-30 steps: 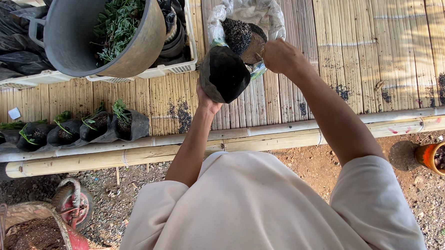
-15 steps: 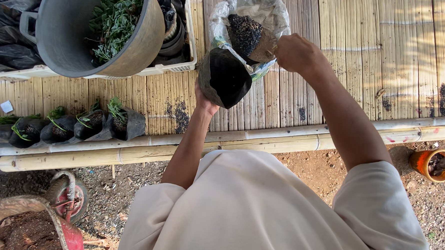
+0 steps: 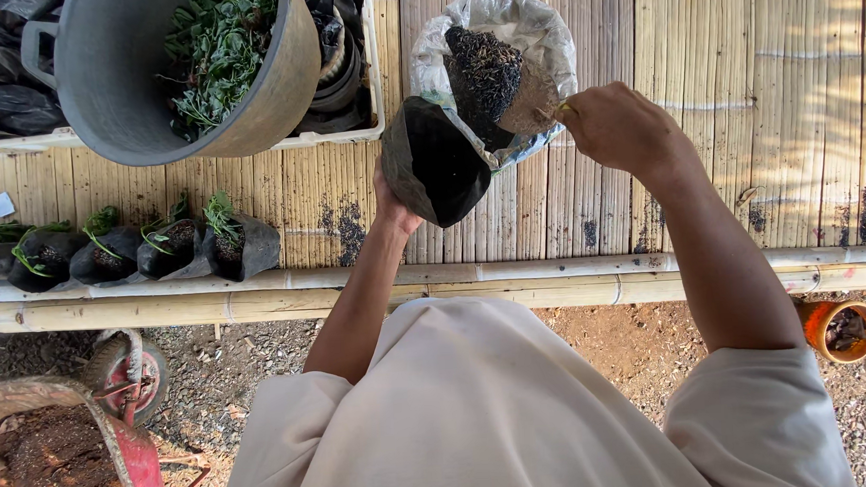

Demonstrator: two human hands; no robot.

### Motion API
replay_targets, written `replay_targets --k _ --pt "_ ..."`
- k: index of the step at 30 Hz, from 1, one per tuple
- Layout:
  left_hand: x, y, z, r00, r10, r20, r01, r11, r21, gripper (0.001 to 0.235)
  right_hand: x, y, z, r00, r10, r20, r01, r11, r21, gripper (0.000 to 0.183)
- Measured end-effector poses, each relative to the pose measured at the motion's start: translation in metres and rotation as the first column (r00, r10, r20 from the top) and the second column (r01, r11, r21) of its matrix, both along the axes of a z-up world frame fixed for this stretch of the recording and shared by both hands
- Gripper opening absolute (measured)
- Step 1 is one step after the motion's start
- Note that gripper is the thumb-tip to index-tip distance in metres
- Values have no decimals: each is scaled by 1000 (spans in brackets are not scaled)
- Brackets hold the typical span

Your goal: The person fills small black polybags with soil from a wheelbarrow using a hand trowel and then plants small green seedlings into each prepared polybag.

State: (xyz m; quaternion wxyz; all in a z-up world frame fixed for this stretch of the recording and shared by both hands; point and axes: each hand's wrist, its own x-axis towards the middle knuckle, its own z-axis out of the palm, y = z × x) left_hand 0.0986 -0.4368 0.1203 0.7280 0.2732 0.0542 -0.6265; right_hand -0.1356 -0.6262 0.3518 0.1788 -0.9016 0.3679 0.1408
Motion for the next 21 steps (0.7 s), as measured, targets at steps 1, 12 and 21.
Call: replay_targets --k 1,12,21 --pt "0 1 -3 1000 2 -4 -2 1000 6 70 -2 1 5 996 49 72 -45 997 -58 44" --pt "6 12 -11 1000 5 -14 -7 991 -130 78 8 42 83 991 90 95 -90 996 -12 37" --pt "9 21 -31 990 140 -37 -143 982 -125 71 6 84 98 963 248 102 -247 969 -20 36"
